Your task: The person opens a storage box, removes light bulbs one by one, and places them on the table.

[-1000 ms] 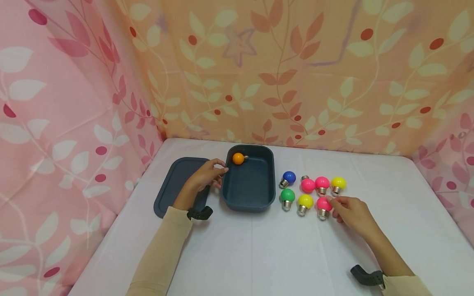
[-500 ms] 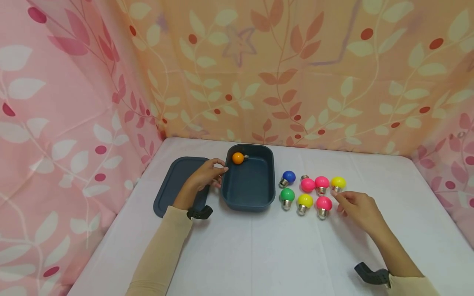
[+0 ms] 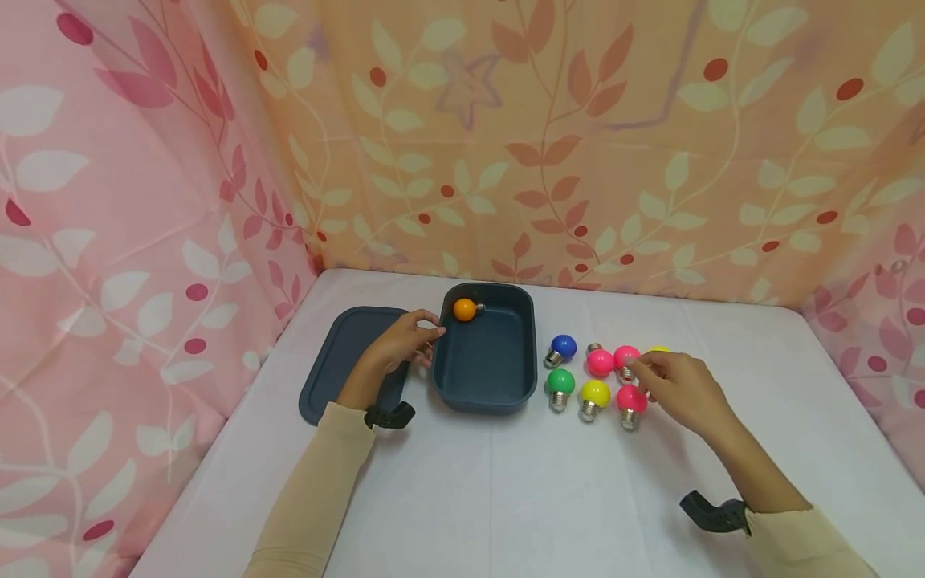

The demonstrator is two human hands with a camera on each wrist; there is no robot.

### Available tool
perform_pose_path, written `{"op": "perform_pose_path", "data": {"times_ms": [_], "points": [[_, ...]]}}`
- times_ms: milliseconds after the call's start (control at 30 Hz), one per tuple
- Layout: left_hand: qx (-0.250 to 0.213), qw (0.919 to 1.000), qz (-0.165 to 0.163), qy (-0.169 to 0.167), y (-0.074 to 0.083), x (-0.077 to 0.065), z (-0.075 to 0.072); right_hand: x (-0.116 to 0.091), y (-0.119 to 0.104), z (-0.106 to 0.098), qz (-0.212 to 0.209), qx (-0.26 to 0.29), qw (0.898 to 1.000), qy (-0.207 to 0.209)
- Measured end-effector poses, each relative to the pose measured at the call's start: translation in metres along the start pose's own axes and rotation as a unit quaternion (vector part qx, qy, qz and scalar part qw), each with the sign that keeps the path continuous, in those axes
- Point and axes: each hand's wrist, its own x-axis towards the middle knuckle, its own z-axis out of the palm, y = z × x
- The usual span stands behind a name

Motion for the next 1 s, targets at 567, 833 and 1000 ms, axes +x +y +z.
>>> {"op": "perform_pose_path", "data": {"times_ms": [567,833,1000], "points": [[0.003,1.0000,-0.002,0.002,-0.001,0.002,0.000,0.036,-0.059,0.008,-0.056,-0.019,0.998,-0.025],[0.000,1.0000,0.001,0.000,-0.001,0.002,0.000,0.057,-0.085,0.013,-0.082,0.002,0.996,-0.039],[-0.005,1.0000,0.004,-0.001,-0.001,0.000,-0.001,0.070,-0.102,0.016,-0.098,0.014,0.994,-0.053]]}}
